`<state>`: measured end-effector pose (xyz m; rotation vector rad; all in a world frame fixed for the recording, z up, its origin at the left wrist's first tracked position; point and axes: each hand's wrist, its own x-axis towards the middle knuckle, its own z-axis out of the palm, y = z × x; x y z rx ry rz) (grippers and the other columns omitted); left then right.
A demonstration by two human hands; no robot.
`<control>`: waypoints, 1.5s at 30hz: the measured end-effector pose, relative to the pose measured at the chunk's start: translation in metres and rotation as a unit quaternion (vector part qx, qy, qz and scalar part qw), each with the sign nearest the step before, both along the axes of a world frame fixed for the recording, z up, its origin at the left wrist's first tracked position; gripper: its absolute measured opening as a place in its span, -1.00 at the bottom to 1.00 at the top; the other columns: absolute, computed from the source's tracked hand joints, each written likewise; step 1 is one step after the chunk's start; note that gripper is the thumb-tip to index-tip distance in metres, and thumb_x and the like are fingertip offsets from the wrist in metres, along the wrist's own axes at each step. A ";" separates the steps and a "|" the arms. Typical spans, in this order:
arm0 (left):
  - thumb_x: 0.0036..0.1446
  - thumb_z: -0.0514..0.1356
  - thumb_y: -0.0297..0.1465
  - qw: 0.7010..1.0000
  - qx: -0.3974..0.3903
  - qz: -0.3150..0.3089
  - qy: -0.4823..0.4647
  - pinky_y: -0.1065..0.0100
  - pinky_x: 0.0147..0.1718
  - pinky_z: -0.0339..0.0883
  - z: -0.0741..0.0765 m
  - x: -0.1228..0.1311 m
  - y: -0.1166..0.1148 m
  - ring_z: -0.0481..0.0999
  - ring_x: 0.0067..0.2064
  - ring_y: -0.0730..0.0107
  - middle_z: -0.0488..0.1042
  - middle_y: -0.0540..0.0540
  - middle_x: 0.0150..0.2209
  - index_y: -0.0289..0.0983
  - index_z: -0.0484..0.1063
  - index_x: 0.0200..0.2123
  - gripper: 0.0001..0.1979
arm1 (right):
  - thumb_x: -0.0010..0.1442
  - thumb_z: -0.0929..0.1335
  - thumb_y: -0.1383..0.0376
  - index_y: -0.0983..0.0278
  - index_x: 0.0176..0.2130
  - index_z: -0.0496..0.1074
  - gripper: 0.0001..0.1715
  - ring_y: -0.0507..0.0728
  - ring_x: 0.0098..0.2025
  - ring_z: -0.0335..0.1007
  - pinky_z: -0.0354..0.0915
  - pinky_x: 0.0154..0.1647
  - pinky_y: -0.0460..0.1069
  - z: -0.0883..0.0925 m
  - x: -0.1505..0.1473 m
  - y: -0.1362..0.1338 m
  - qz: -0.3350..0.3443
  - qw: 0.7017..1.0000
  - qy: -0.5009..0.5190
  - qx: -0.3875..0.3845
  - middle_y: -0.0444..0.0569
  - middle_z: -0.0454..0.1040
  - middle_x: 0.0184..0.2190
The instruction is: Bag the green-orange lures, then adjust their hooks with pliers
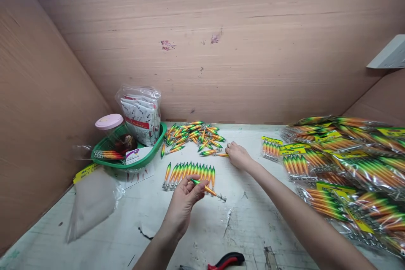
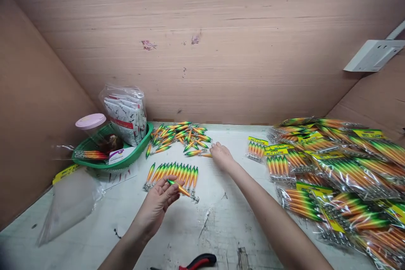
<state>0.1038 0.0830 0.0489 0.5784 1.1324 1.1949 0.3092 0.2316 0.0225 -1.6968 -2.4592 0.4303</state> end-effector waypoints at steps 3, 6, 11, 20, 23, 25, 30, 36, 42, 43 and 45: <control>-0.37 0.52 -0.21 0.998 -0.019 -0.010 -0.062 0.33 -0.25 0.44 0.010 -0.001 -0.006 0.55 -0.30 0.38 0.58 -0.13 -0.29 -0.30 0.38 -0.27 -0.41 | 0.29 0.33 0.20 0.27 0.02 0.38 -0.67 0.16 -0.03 0.40 0.36 -0.03 0.16 -0.005 0.015 -0.013 0.006 0.998 0.056 -0.030 0.04 0.40 0.03; -0.34 0.52 -0.25 0.996 -0.018 -0.015 -0.085 0.35 -0.28 0.44 0.013 -0.002 -0.009 0.56 -0.31 0.37 0.57 -0.08 -0.32 -0.30 0.42 -0.19 -0.39 | 0.28 0.33 0.20 0.29 0.01 0.38 -0.67 0.14 -0.07 0.43 0.39 -0.08 0.14 -0.011 0.030 -0.024 -0.014 0.987 0.148 -0.065 0.02 0.43 -0.01; -0.29 0.50 -0.27 0.995 -0.011 -0.035 -0.094 0.36 -0.26 0.43 0.010 0.001 -0.011 0.57 -0.26 0.33 0.53 -0.06 -0.34 -0.31 0.40 -0.13 -0.39 | 0.29 0.33 0.19 0.31 0.01 0.37 -0.65 0.11 -0.15 0.45 0.42 -0.16 0.10 -0.023 0.048 -0.027 -0.102 0.924 0.356 -0.092 0.01 0.44 -0.06; -0.23 0.49 -0.30 0.994 -0.005 -0.043 -0.105 0.26 -0.16 0.43 0.006 0.004 -0.015 0.59 -0.17 0.20 0.55 -0.16 -0.20 -0.29 0.36 -0.09 -0.38 | 0.29 0.33 0.19 0.31 0.00 0.37 -0.67 0.10 -0.17 0.45 0.43 -0.20 0.07 -0.004 0.061 -0.027 -0.204 0.763 0.608 -0.076 0.00 0.44 -0.08; -0.21 0.47 -0.32 0.993 -0.008 -0.042 -0.108 0.28 -0.17 0.43 0.006 0.005 -0.015 0.59 -0.19 0.23 0.55 -0.12 -0.23 -0.29 0.37 -0.07 -0.40 | 0.26 0.36 0.20 0.33 -0.11 0.42 -0.73 0.05 -0.28 0.45 0.42 -0.27 0.02 0.017 0.052 -0.049 -0.181 0.737 0.640 -0.117 -0.05 0.48 -0.20; -0.20 0.47 -0.34 0.993 -0.015 -0.052 -0.105 0.29 -0.19 0.43 0.008 0.006 -0.015 0.59 -0.20 0.24 0.55 -0.14 -0.23 -0.30 0.39 -0.07 -0.41 | 0.13 0.45 0.18 0.32 -0.21 0.46 -0.72 0.03 -0.35 0.45 0.41 -0.30 -0.02 0.032 0.041 -0.071 -0.153 0.725 0.650 -0.171 -0.08 0.51 -0.32; -0.18 0.45 -0.38 0.990 -0.018 -0.094 -0.102 0.29 -0.23 0.43 0.016 0.014 -0.018 0.58 -0.23 0.26 0.56 -0.20 -0.19 -0.32 0.41 -0.06 -0.44 | -0.11 0.57 0.15 0.28 -0.28 0.54 -0.61 0.02 -0.39 0.46 0.40 -0.28 -0.04 0.056 0.011 -0.120 -0.109 0.691 0.651 -0.295 -0.06 0.55 -0.37; -0.10 0.42 -0.36 0.983 0.004 -0.150 -0.103 0.29 -0.23 0.42 0.028 0.016 -0.027 0.58 -0.16 0.16 0.55 -0.24 -0.11 -0.32 0.46 -0.07 -0.52 | -0.08 0.56 0.17 0.25 -0.27 0.54 -0.65 0.06 -0.28 0.50 0.39 -0.19 -0.03 0.059 0.002 -0.136 -0.083 0.663 0.658 -0.348 -0.06 0.55 -0.26; -0.09 0.41 -0.37 0.983 0.021 -0.153 -0.103 0.28 -0.22 0.43 0.032 0.015 -0.032 0.58 -0.13 0.13 0.53 -0.26 -0.04 -0.31 0.48 -0.07 -0.55 | -0.04 0.54 0.18 0.25 -0.25 0.52 -0.66 0.06 -0.21 0.51 0.37 -0.12 -0.04 0.062 0.000 -0.142 -0.054 0.648 0.662 -0.372 -0.05 0.55 -0.26; -0.09 0.41 -0.37 0.983 0.021 -0.153 -0.102 0.28 -0.22 0.43 0.033 0.015 -0.032 0.58 -0.12 0.12 0.54 -0.26 -0.04 -0.31 0.48 -0.07 -0.54 | -0.02 0.54 0.18 0.25 -0.24 0.52 -0.66 0.05 -0.22 0.51 0.37 -0.12 -0.04 0.062 -0.001 -0.143 -0.051 0.645 0.664 -0.374 -0.05 0.55 -0.26; -0.10 0.41 -0.37 0.983 0.020 -0.153 -0.103 0.30 -0.23 0.43 0.033 0.014 -0.032 0.57 -0.12 0.12 0.54 -0.26 -0.05 -0.31 0.48 -0.07 -0.54 | 0.01 0.52 0.17 0.26 -0.23 0.52 -0.67 0.05 -0.24 0.50 0.36 -0.14 -0.04 0.062 -0.002 -0.144 -0.044 0.641 0.667 -0.377 -0.05 0.54 -0.29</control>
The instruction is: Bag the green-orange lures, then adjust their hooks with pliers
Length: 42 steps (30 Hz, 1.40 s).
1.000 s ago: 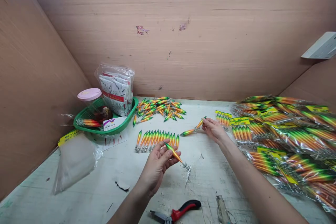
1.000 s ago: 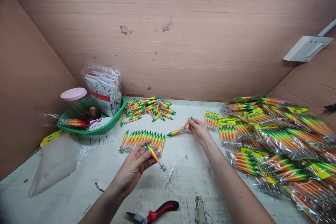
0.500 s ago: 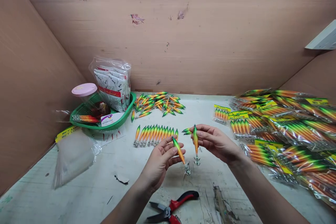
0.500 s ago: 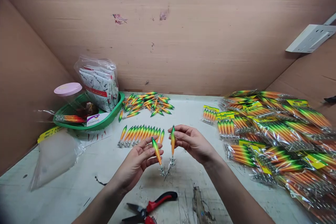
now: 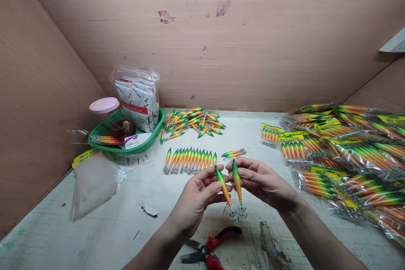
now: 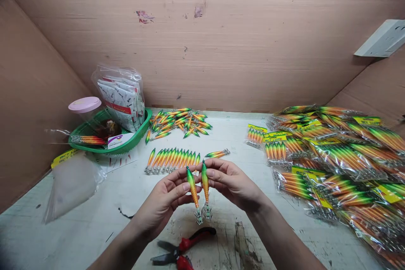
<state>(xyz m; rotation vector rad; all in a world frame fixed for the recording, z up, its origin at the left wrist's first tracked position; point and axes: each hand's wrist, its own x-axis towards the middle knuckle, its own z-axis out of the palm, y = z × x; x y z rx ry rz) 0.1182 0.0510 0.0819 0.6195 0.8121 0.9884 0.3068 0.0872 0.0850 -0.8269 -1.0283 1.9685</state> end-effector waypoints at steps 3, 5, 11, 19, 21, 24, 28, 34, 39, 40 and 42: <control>-0.09 0.41 -0.38 1.000 0.001 -0.005 -0.007 0.30 -0.22 0.43 -0.001 -0.001 0.000 0.58 -0.13 0.15 0.54 -0.25 -0.05 -0.31 0.49 -0.09 -0.56 | 0.03 0.51 0.16 0.26 -0.23 0.52 -0.68 0.06 -0.27 0.49 0.35 -0.15 -0.03 -0.001 -0.001 -0.002 0.007 1.000 0.013 -0.002 -0.04 0.53 -0.30; -0.09 0.41 -0.38 1.000 0.002 -0.006 -0.011 0.30 -0.22 0.43 -0.003 0.000 0.000 0.58 -0.15 0.17 0.55 -0.24 -0.07 -0.30 0.49 -0.09 -0.57 | 0.02 0.51 0.16 0.26 -0.23 0.52 -0.68 0.06 -0.26 0.48 0.34 -0.14 -0.02 -0.002 -0.002 -0.003 0.009 1.000 0.019 -0.007 -0.04 0.53 -0.30; -0.12 0.41 -0.34 1.000 0.006 -0.011 0.020 0.37 -0.28 0.42 -0.005 0.003 -0.002 0.55 -0.18 0.25 0.54 -0.21 -0.07 -0.28 0.51 -0.12 -0.58 | -0.02 0.53 0.16 0.26 -0.26 0.53 -0.68 0.04 -0.27 0.45 0.30 -0.15 -0.06 -0.006 -0.003 -0.005 -0.001 0.999 0.023 -0.026 -0.06 0.52 -0.33; -0.14 0.30 -0.42 0.844 0.063 0.181 0.502 0.25 -0.25 0.38 -0.023 -0.110 0.067 0.52 -0.29 0.19 0.54 -0.09 -0.38 -0.30 0.54 -0.17 -0.64 | -0.01 0.53 0.18 0.25 -0.25 0.56 -0.68 -0.03 -0.38 0.35 0.26 -0.28 -0.13 -0.020 0.012 -0.008 -0.036 0.999 -0.009 -0.036 -0.10 0.46 -0.39; -0.18 0.28 -0.50 0.807 0.058 0.204 0.551 0.22 -0.18 0.34 -0.034 -0.132 0.086 0.50 -0.28 0.14 0.50 -0.06 -0.49 -0.28 0.56 -0.32 -0.75 | -0.04 0.54 0.16 0.24 -0.26 0.56 -0.67 -0.03 -0.38 0.34 0.26 -0.29 -0.12 -0.022 0.015 -0.009 -0.048 0.998 -0.025 -0.046 -0.09 0.47 -0.36; -0.19 0.26 -0.55 0.782 0.067 0.205 0.585 0.19 -0.12 0.31 -0.048 -0.139 0.105 0.51 -0.28 0.09 0.49 -0.07 -0.54 -0.26 0.54 -0.49 -0.87 | -0.08 0.56 0.13 0.23 -0.27 0.56 -0.64 -0.02 -0.38 0.33 0.28 -0.29 -0.11 -0.024 0.014 -0.013 -0.051 0.997 -0.035 -0.053 -0.09 0.46 -0.36; -0.07 0.22 -0.49 0.771 0.103 0.207 0.593 0.18 -0.03 0.26 -0.041 -0.123 0.095 0.50 -0.13 0.05 0.53 -0.13 -0.46 -0.25 0.52 -0.52 -0.92 | -0.03 0.53 0.12 0.25 -0.27 0.53 -0.66 0.00 -0.41 0.33 0.33 -0.34 -0.08 -0.027 0.008 -0.026 -0.088 0.995 -0.034 -0.021 -0.10 0.42 -0.41; -0.01 0.27 -0.06 0.944 0.073 0.023 0.321 0.27 -0.31 0.37 -0.028 -0.038 -0.009 0.50 -0.35 0.21 0.56 -0.16 -0.42 -0.30 0.59 -0.33 -0.60 | 0.22 0.37 0.31 0.18 -0.24 0.42 -0.95 0.05 -0.30 0.45 0.42 -0.28 -0.04 -0.041 -0.023 -0.062 -0.311 0.921 -0.078 0.220 -0.09 0.42 -0.30; 0.01 0.34 -0.17 0.967 -0.161 0.096 -0.175 0.33 -0.09 0.36 -0.053 0.028 -0.068 0.52 -0.08 0.22 0.53 -0.23 -0.14 -0.33 0.55 -0.19 -0.61 | 0.15 0.29 0.57 0.24 -0.03 0.34 -0.58 0.15 -0.13 0.41 0.44 -0.22 0.03 -0.062 -0.047 -0.084 -0.238 0.758 -0.241 0.558 0.04 0.44 -0.20; 0.02 0.35 -0.22 0.960 -0.169 0.125 -0.185 0.36 -0.10 0.35 -0.058 0.029 -0.069 0.52 -0.09 0.26 0.53 -0.21 -0.15 -0.33 0.54 -0.22 -0.68 | 0.14 0.29 0.56 0.27 -0.04 0.33 -0.60 0.17 -0.09 0.40 0.44 -0.17 0.05 -0.068 -0.047 -0.088 -0.240 0.725 -0.282 0.581 0.07 0.44 -0.17; -0.01 0.37 -0.29 0.957 -0.170 0.163 -0.168 0.39 -0.18 0.37 -0.065 0.022 -0.065 0.53 -0.19 0.33 0.53 -0.15 -0.25 -0.33 0.52 -0.25 -0.72 | 0.17 0.31 0.45 0.28 -0.10 0.33 -0.73 0.20 -0.03 0.39 0.43 -0.12 0.07 -0.085 -0.044 -0.098 -0.239 0.684 -0.374 0.579 0.13 0.43 -0.11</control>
